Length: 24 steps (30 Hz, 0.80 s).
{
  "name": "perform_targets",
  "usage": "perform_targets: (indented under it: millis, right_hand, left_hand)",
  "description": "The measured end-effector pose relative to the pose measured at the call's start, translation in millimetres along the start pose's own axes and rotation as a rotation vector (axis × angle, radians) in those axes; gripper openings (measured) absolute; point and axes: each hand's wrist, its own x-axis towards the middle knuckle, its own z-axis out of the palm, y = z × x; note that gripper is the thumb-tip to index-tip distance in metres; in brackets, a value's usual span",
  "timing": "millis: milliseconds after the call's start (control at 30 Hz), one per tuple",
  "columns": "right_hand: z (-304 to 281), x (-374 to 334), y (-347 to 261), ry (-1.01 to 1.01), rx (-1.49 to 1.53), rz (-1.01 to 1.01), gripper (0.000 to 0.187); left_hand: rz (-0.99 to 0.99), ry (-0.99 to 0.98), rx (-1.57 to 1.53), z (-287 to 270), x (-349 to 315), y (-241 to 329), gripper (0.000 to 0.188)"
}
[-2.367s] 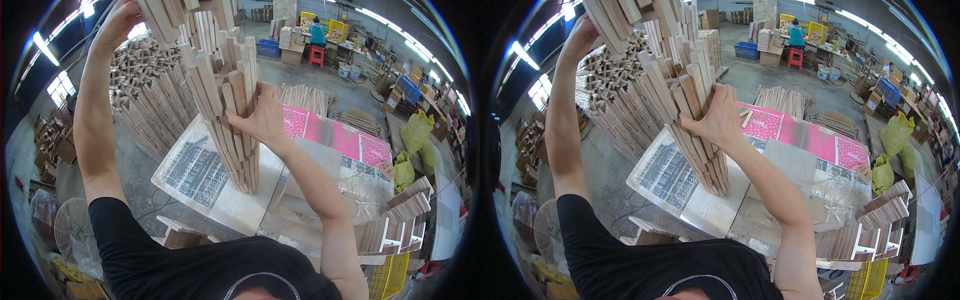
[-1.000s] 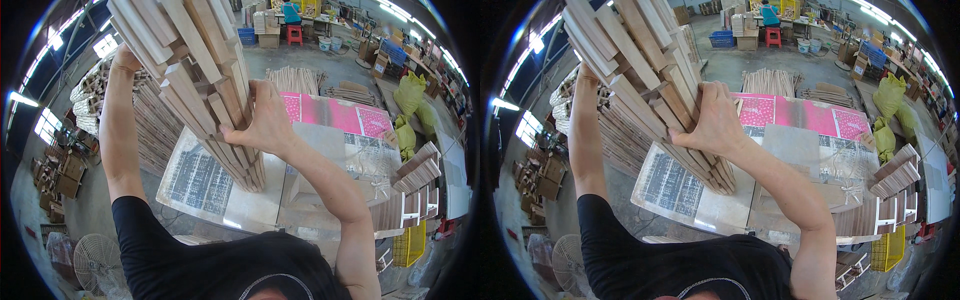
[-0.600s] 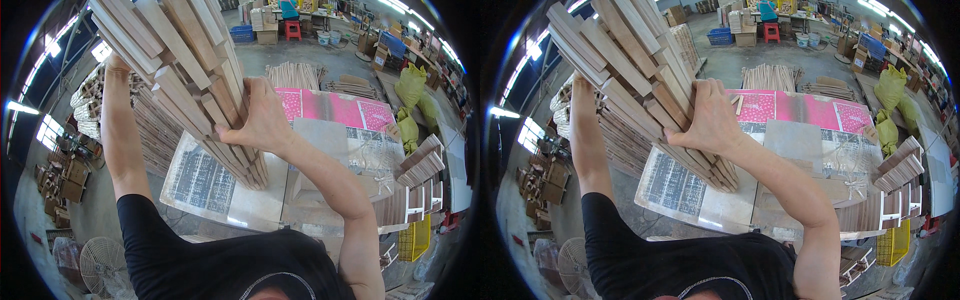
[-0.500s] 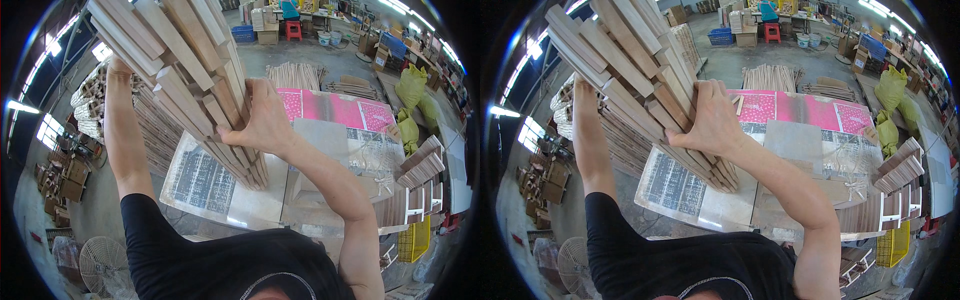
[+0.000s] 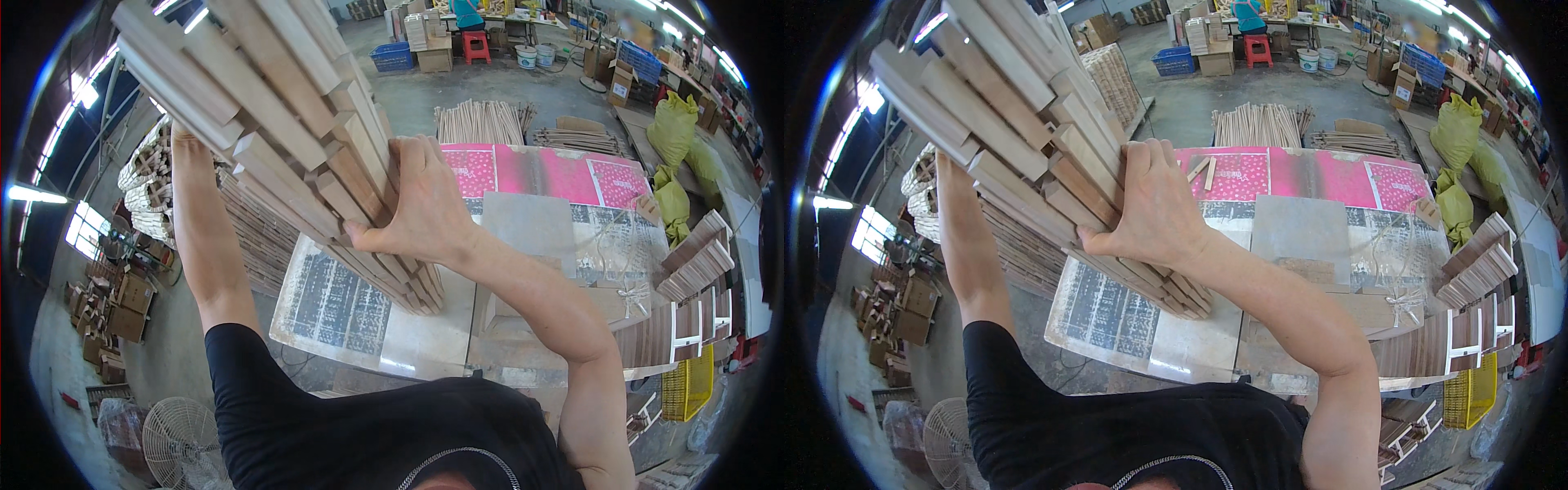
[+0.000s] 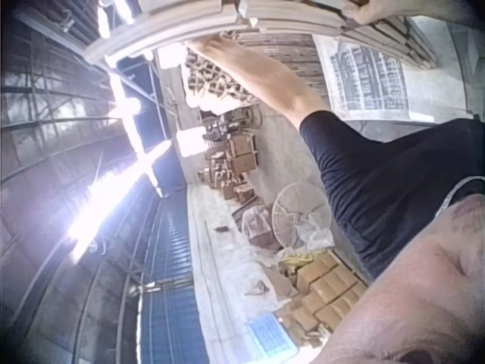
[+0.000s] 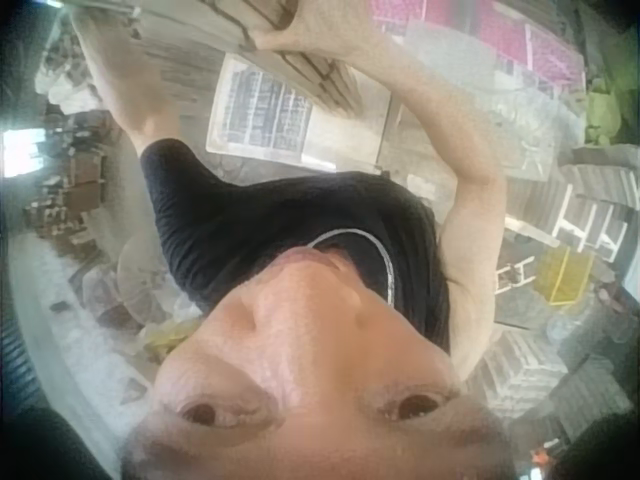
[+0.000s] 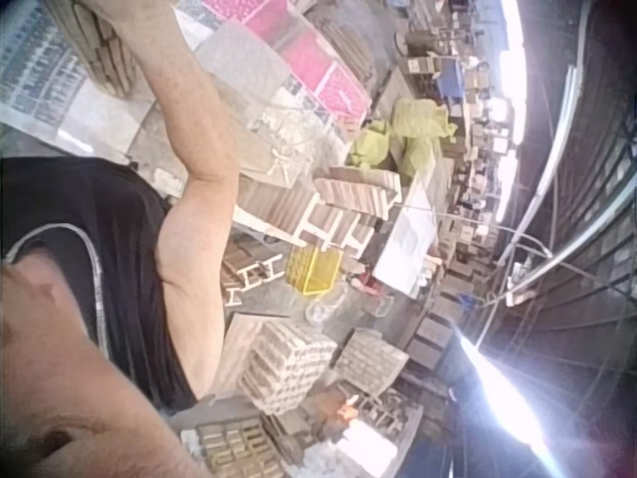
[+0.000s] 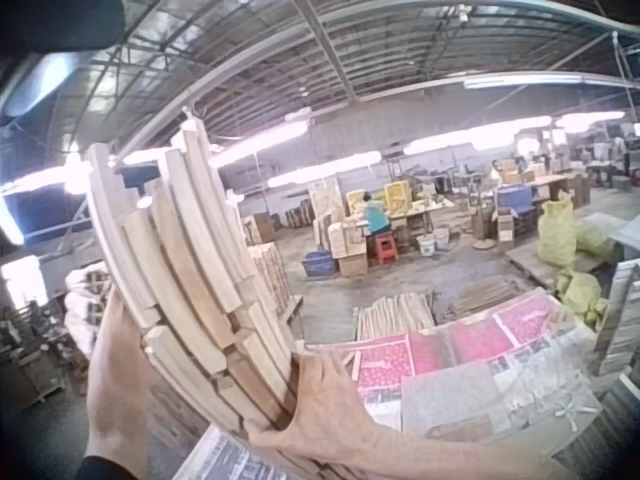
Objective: The recorder is assembling small wooden cross-shaped components and stacking them in a manufacturing setting.
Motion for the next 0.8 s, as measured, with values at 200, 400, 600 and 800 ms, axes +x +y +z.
perform_targets:
  millis: [200,400,600,800]
  right_hand:
    - [2.9,-0.4,-0.6,0.006,0.047,-0.016,0.094]
    - [-0.4,0.5,3.6,0.057,0.052,-0.013,0.087]
    - [6.1,3.2,-4.5,-0.014,0.060,-0.019,0.089]
    - [-0.4,2.7,0.1,-0.032,0.030,0.059,0.091]
  left_hand:
    - [-0.034,0.031,-0.018,-21.5,-16.7,13.4,0.065]
    - [-0.027,0.068,-0.034,8.2,-0.9,-4.4,0.064]
    - [0.012,0.134,-0.053,14.4,-11.0,-4.6,0.064]
    - [0.058,0.213,-0.073,22.9,-4.3,-7.6,0.064]
